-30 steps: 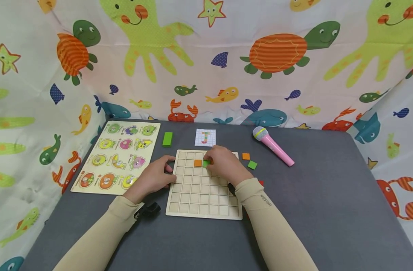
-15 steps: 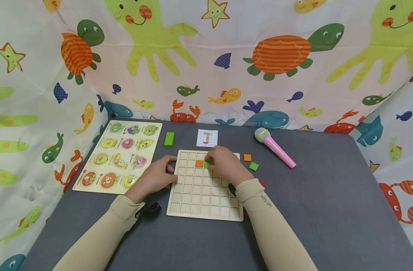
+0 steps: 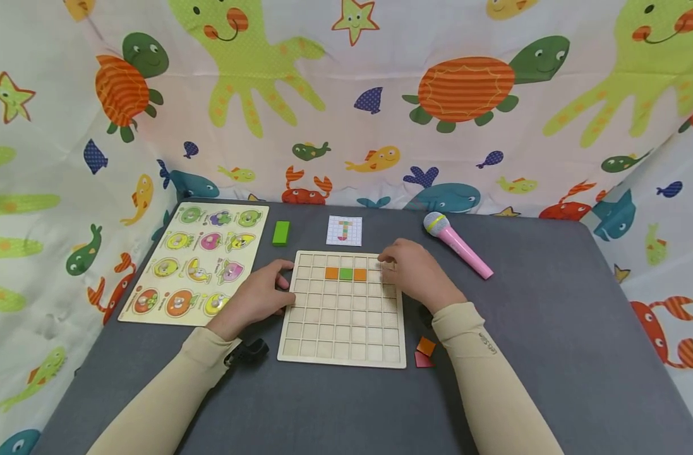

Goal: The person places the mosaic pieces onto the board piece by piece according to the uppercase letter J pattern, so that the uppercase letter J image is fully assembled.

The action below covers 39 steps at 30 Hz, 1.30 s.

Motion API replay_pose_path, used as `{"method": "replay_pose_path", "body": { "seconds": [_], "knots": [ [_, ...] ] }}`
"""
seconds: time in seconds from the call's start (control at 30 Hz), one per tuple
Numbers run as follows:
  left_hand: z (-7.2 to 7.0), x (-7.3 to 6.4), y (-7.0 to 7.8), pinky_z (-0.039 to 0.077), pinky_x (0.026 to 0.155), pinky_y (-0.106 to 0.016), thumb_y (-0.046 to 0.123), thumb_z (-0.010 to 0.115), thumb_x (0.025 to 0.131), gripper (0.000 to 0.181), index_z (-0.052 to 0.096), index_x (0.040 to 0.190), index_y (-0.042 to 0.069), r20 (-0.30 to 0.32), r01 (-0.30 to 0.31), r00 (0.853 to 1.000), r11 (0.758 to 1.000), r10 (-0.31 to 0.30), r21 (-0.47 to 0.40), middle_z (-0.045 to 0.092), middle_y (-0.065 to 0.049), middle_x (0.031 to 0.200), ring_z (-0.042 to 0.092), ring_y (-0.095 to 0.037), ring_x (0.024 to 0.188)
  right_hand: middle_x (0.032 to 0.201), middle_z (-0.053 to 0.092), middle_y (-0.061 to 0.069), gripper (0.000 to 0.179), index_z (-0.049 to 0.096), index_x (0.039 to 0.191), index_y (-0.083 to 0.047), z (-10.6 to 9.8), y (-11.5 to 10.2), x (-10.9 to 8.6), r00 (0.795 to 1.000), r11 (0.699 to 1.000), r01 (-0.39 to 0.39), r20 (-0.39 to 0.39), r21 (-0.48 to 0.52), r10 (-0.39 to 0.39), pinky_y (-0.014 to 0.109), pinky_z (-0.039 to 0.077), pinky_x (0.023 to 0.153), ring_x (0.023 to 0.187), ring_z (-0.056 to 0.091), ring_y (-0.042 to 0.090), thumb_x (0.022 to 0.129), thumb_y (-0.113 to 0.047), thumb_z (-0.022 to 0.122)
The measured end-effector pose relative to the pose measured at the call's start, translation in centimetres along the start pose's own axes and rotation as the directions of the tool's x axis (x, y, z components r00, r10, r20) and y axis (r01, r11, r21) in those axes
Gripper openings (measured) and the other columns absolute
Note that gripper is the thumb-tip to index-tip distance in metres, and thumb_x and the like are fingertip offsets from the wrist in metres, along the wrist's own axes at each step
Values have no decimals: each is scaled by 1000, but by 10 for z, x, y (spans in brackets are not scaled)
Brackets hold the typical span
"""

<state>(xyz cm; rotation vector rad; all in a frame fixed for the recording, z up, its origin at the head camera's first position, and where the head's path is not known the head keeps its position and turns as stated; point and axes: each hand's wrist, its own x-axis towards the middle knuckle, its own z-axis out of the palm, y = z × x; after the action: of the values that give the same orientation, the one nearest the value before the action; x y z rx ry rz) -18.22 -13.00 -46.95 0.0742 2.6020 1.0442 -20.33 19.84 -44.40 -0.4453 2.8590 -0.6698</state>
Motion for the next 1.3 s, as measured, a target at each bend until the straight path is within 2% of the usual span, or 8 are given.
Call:
{"method": "replay_pose_path", "body": {
  "seconds": [0.2,0.4,0.53,1.0,1.3],
  "knots": [
    [0,0,0,54,63,-30,18,80,91,73,51,157,10,10,12,1000,1000,-12,-13,67,-11,112,68,-18,68,125,72,14,30,78,128,-8,-10,35,-9,996,996,-82,-30,-39,81,53,57,102,114,65,31,99,-18,76],
    [0,0,1,56,63,-30,20,81,91,73,51,157,12,11,31,999,999,-31,-24,67,-11,112,68,-20,71,132,69,17,31,77,129,-7,-14,54,-7,994,994,-107,-13,-34,107,56,54,106,121,63,34,100,-17,75],
    [0,0,0,56,64,-30,20,81,92,72,51,157,12,11,29,1000,999,-29,-21,67,-11,113,69,-19,71,132,67,20,34,76,131,-4,-15,57,-5,992,992,-124,2,-36,124,56,54,106,121,63,35,100,-18,75],
    [-2,0,-1,55,63,-30,19,80,92,71,52,156,12,-4,19,1000,1000,-19,-18,67,-10,111,68,-18,69,124,73,16,27,79,123,-5,-12,57,3,996,996,-87,-4,-34,87,53,57,101,112,65,31,101,-19,74],
    [1,0,0,56,63,-30,19,81,91,71,52,156,12,3,13,1000,1000,-13,-28,67,-10,109,67,-19,67,120,74,14,27,80,122,-7,-8,51,-11,997,996,-76,-36,-48,74,54,57,102,110,67,30,100,-22,76]
  ]
}}
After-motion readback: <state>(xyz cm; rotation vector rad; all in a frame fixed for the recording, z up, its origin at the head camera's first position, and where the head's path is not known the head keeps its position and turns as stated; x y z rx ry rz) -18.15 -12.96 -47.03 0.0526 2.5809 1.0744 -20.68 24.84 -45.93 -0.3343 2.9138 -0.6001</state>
